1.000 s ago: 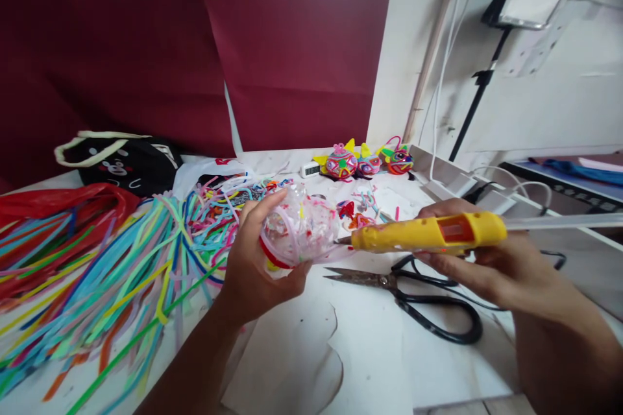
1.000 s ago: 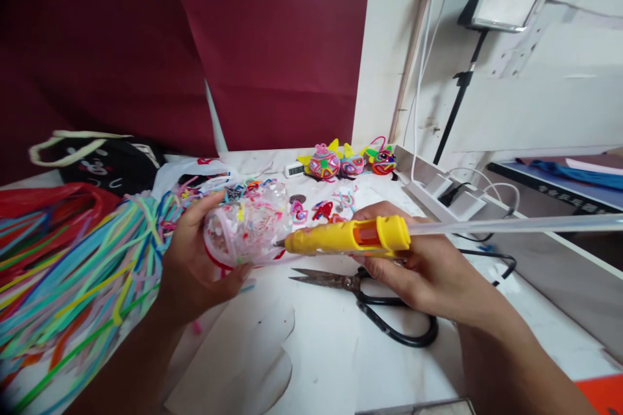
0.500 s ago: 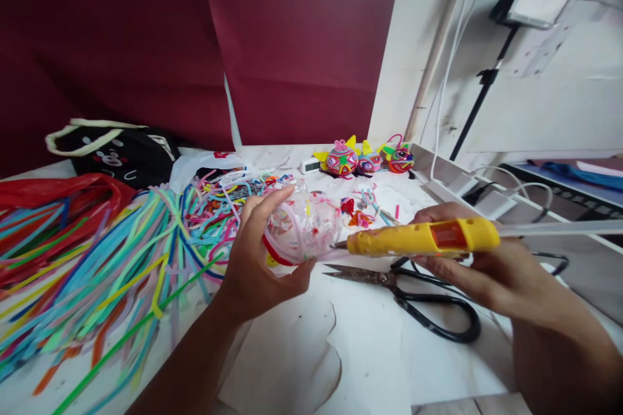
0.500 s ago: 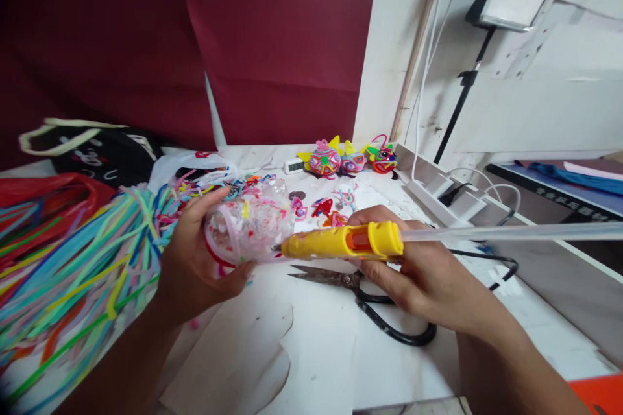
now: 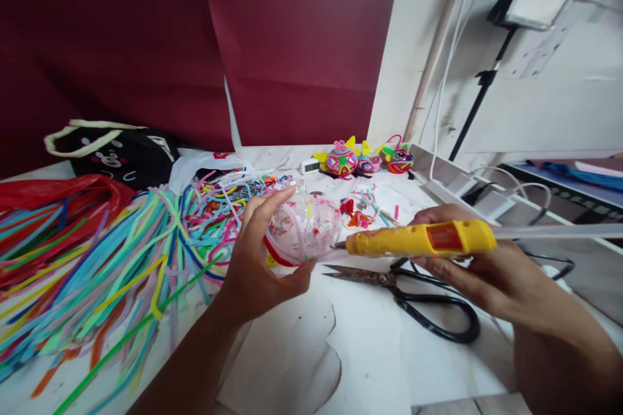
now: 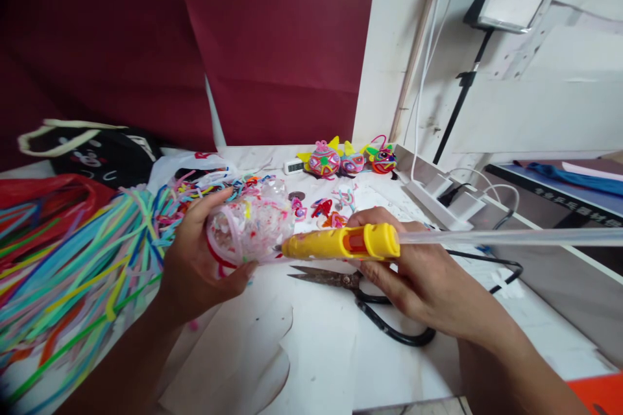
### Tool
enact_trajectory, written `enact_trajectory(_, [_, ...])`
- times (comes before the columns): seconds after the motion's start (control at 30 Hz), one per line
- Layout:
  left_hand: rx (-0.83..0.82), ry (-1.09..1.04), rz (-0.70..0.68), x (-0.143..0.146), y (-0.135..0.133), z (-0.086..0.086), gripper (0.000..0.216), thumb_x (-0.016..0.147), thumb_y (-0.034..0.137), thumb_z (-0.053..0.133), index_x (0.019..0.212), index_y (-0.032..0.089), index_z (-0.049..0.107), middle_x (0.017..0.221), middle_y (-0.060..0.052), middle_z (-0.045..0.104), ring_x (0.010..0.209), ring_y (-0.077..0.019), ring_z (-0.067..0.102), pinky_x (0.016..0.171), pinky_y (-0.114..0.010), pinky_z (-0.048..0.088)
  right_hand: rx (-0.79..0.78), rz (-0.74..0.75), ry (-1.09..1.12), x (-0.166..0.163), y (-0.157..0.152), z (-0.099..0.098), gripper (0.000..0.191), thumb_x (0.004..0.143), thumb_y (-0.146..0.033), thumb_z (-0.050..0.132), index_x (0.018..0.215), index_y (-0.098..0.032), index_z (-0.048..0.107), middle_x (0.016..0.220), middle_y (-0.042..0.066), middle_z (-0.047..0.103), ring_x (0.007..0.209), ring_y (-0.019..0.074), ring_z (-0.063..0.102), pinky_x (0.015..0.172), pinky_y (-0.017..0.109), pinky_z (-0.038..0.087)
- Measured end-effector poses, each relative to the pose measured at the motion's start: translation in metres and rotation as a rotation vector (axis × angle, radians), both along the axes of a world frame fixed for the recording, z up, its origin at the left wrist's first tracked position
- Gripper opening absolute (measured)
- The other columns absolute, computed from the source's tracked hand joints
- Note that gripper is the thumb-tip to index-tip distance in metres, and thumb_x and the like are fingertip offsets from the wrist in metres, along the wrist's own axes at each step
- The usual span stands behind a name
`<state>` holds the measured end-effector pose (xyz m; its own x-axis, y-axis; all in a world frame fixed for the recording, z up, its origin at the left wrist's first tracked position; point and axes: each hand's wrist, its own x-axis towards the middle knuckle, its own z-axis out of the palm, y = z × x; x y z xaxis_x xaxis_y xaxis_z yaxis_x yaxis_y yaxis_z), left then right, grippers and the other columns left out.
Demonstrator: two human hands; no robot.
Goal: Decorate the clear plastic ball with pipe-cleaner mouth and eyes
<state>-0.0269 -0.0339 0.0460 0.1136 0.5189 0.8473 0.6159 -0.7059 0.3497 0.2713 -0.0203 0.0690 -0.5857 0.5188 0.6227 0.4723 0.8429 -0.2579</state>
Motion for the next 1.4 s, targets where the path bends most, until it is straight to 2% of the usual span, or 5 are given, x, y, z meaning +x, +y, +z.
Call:
enact_trajectory(0.63, [0.037,0.02,0.015,-0.0023,0.0016,-0.0012,0.082,0.065,0.024,0.074,0.14,0.018,0.041,0.125,-0.011,0.053,0.119,-0.0295,0.051,0.1,-0.044,0.047,-0.053,0.015,0.025,0.0012,0.0027,0.0018,0.01,0.091,-0.02,0.056,0.099,-0.024,0.06,0.104,0.006,0.063,0.083,0.0199,0.066,0.07,0.03,0.055])
enact_trajectory(0.8, [0.027,0.02,0.006,-0.0037,0.0021,-0.0027,0.084,0.065,0.023,0.075,0.142,0.019,0.04,0.127,-0.011,0.052,0.121,-0.0298,0.05,0.102,-0.045,0.045,-0.03,-0.004,0.028,0.002,0.0025,0.0021,0.01,0.091,-0.022,0.056,0.099,-0.024,0.061,0.104,0.007,0.065,0.09,0.0217,0.066,0.072,0.029,0.055])
enact_trajectory(0.97, [0.014,0.005,-0.007,-0.003,0.0025,-0.0032,0.083,0.066,0.024,0.074,0.141,0.021,0.04,0.128,-0.011,0.051,0.121,-0.0305,0.05,0.103,-0.047,0.044,-0.042,-0.013,0.015,0.0027,0.0024,0.002,0.011,0.091,-0.022,0.055,0.1,-0.023,0.061,0.106,0.007,0.066,0.086,0.0207,0.066,0.069,0.029,0.056])
enact_trajectory(1.2, [0.003,0.006,-0.007,-0.0017,0.0015,-0.0021,0.082,0.065,0.022,0.074,0.14,0.02,0.042,0.127,-0.011,0.051,0.122,-0.0298,0.049,0.104,-0.046,0.043,-0.027,0.033,0.008,0.0015,0.0037,0.0021,0.01,0.089,-0.022,0.058,0.099,-0.022,0.062,0.107,0.008,0.062,0.092,0.022,0.066,0.074,0.031,0.056])
enact_trajectory(1.4, [-0.027,0.004,-0.005,0.0001,0.0006,-0.0019,0.081,0.066,0.022,0.073,0.14,0.021,0.042,0.124,-0.011,0.05,0.12,-0.0298,0.05,0.102,-0.045,0.045,-0.035,-0.021,0.005,-0.0001,0.0007,0.0009,0.01,0.089,-0.025,0.058,0.097,-0.023,0.064,0.108,0.008,0.063,0.091,0.0231,0.066,0.074,0.032,0.056])
